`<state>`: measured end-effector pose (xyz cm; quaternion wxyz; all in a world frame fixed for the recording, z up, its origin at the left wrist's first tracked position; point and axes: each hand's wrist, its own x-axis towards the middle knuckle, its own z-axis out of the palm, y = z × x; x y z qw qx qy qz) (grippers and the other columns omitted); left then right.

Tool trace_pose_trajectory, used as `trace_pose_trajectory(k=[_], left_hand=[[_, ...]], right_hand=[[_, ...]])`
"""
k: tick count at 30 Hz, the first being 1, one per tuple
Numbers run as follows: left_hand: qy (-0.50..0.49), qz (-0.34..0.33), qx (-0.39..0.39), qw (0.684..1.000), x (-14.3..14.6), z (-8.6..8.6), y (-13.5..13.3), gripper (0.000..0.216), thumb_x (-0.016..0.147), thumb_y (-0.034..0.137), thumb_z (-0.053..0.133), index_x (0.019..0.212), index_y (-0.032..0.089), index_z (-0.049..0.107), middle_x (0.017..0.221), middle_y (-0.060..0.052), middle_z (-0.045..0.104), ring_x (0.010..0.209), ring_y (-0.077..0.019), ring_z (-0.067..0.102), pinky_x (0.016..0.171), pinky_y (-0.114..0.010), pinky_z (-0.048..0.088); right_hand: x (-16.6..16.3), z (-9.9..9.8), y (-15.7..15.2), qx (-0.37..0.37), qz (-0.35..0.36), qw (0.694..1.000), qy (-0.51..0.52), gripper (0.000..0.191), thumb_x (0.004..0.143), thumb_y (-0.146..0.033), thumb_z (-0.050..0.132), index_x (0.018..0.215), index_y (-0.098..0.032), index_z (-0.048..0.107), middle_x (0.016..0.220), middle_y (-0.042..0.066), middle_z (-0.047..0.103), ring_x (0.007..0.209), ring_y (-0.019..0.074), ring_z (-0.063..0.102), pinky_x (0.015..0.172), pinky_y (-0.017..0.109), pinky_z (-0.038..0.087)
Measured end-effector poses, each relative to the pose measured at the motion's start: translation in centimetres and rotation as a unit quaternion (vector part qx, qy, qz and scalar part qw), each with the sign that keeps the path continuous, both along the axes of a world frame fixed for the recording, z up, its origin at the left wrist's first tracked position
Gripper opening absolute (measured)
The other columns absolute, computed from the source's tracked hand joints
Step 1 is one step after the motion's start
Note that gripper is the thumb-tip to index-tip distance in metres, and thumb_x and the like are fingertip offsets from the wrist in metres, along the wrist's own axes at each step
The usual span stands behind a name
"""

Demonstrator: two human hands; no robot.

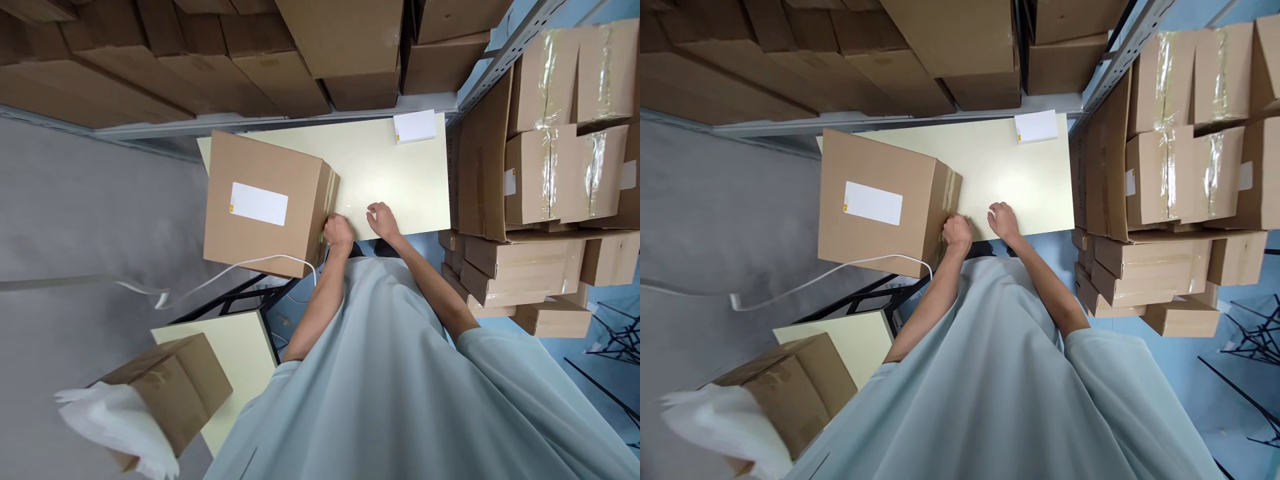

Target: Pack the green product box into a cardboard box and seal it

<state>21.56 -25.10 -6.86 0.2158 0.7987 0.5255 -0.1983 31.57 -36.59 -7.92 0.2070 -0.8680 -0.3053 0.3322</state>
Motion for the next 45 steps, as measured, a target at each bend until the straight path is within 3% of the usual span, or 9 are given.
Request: trace_pose_trajectory(k=[9, 16, 23, 28, 32, 38, 43, 45], left_hand=[[0.030, 0.013, -0.013, 0.999, 0.3, -0.3, 1.1, 0.032, 0.106, 0.009, 0.053, 0.121, 0.005, 0.080, 0.126, -0.033, 0.079, 0.125, -0.0408, 0.079, 0.106, -0.055, 0.063], [0.040, 0.015, -0.018, 0.999, 0.7, -0.5, 1.6, 0.031, 0.104, 0.022, 0.063, 0.127, 0.010, 0.081, 0.118, -0.030, 0.082, 0.125, -0.0406, 0.079, 0.105, -0.052, 0.064], [0.059, 0.001, -0.013, 0.998, 0.7, 0.2, 1.5, 0.035, 0.104, 0.003, 0.051, 0.125, 0.008, 0.078, 0.125, -0.029, 0.080, 0.124, -0.0358, 0.079, 0.104, -0.045, 0.062], [0.031, -0.028, 0.002, 0.999, 0.6, 1.1, 0.8, 0.037, 0.103, -0.001, 0.049, 0.130, 0.006, 0.073, 0.127, -0.028, 0.079, 0.122, -0.0347, 0.079, 0.101, -0.043, 0.061], [-0.016, -0.061, 0.031, 0.998, 0.1, 2.6, -0.1, 0.033, 0.112, 0.012, 0.046, 0.135, 0.009, 0.070, 0.141, -0.027, 0.073, 0.120, -0.0326, 0.079, 0.098, -0.041, 0.061], [-0.063, -0.095, 0.056, 0.992, -1.2, 4.3, -0.8, 0.035, 0.117, 0.023, 0.040, 0.131, 0.015, 0.071, 0.139, -0.021, 0.071, 0.115, -0.0328, 0.078, 0.095, -0.040, 0.061], [-0.109, -0.119, 0.059, 0.985, -2.0, 4.5, -0.9, 0.033, 0.115, 0.023, 0.044, 0.128, 0.016, 0.073, 0.138, -0.020, 0.071, 0.113, -0.0332, 0.078, 0.093, -0.040, 0.061], [-0.133, -0.129, 0.052, 0.981, -2.4, 4.4, -1.0, 0.033, 0.115, 0.022, 0.044, 0.129, 0.017, 0.073, 0.143, -0.020, 0.071, 0.118, -0.0332, 0.077, 0.096, -0.041, 0.061]], right_hand=[[-1.1, -2.4, 0.1, -0.021, 0.025, 0.999, -0.012, 0.036, 0.112, -0.021, 0.049, 0.140, -0.011, 0.070, 0.141, 0.021, 0.069, 0.136, 0.0321, 0.060, 0.123, 0.041, 0.043], [-0.8, -5.4, -0.1, 0.022, -0.020, 0.999, 0.014, 0.032, 0.107, -0.020, 0.054, 0.132, -0.014, 0.074, 0.133, 0.018, 0.070, 0.130, 0.0325, 0.062, 0.120, 0.045, 0.047], [-0.4, -7.1, -0.2, 0.053, -0.046, 0.997, 0.041, 0.029, 0.102, -0.021, 0.057, 0.125, -0.017, 0.076, 0.127, 0.016, 0.071, 0.123, 0.0316, 0.064, 0.118, 0.047, 0.049], [-0.3, -7.3, -0.1, 0.075, -0.074, 0.992, 0.061, 0.027, 0.100, -0.021, 0.059, 0.120, -0.019, 0.077, 0.124, 0.015, 0.072, 0.123, 0.0327, 0.064, 0.119, 0.051, 0.050], [-0.2, -7.0, 0.1, 0.096, -0.109, 0.986, 0.086, 0.024, 0.100, -0.024, 0.061, 0.116, -0.019, 0.078, 0.117, 0.014, 0.075, 0.124, 0.0321, 0.066, 0.122, 0.052, 0.050], [0.8, -5.8, 0.2, 0.151, -0.159, 0.965, 0.145, 0.037, 0.110, -0.039, 0.054, 0.130, -0.019, 0.077, 0.133, 0.013, 0.082, 0.120, 0.0239, 0.075, 0.115, 0.040, 0.059], [2.0, -4.6, 1.1, 0.235, -0.175, 0.922, 0.252, 0.032, 0.107, -0.044, 0.067, 0.129, -0.024, 0.078, 0.149, 0.010, 0.077, 0.137, 0.0225, 0.071, 0.124, 0.038, 0.053], [2.3, -4.2, 1.7, 0.227, -0.178, 0.905, 0.314, 0.028, 0.106, -0.044, 0.069, 0.125, -0.024, 0.078, 0.149, 0.010, 0.077, 0.137, 0.0228, 0.071, 0.125, 0.041, 0.052]])
